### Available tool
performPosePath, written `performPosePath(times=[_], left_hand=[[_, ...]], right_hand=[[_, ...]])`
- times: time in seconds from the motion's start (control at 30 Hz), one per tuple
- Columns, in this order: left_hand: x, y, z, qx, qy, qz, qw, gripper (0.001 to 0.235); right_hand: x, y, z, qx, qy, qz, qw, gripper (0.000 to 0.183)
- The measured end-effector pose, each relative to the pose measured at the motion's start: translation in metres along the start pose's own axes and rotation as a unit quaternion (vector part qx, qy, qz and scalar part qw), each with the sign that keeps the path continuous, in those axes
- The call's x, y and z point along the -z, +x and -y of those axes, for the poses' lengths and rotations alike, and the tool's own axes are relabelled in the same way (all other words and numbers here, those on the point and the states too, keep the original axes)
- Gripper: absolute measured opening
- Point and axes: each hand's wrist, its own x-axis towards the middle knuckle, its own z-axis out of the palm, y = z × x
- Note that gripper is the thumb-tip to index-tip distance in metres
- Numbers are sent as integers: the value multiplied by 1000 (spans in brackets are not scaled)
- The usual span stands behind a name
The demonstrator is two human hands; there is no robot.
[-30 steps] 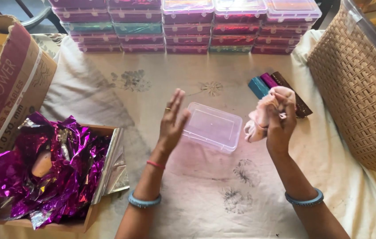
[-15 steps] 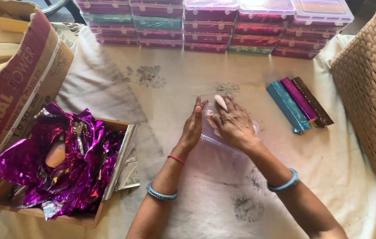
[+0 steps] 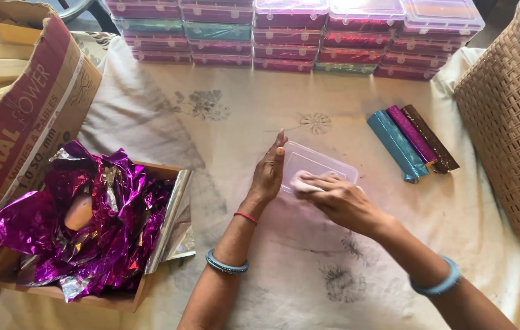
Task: The person wraps a small wooden block in shiny metallic foil using a yellow plastic folder to create sharp creases. They then wipe a clear plastic container with a cloth and place the wrapped items inside.
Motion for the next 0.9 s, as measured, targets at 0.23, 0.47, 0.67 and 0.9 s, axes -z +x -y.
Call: performPosePath(times=[0.23, 0.47, 0.67, 0.9], left_hand=[[1, 0, -3, 38, 14, 10, 999, 88], [-1, 0, 5, -5, 14, 6, 1000, 88], [0, -3, 0, -5, -8, -4, 1000, 88], [-1, 3, 17, -23, 52, -17, 998, 74]], right_hand=[[19, -11, -35, -82, -144, -26, 986, 35], [-38, 63, -32, -129, -206, -97, 965, 60], [-50, 58, -5, -69, -122, -117, 983, 46], [-7, 0, 23, -23, -41, -32, 998, 37]])
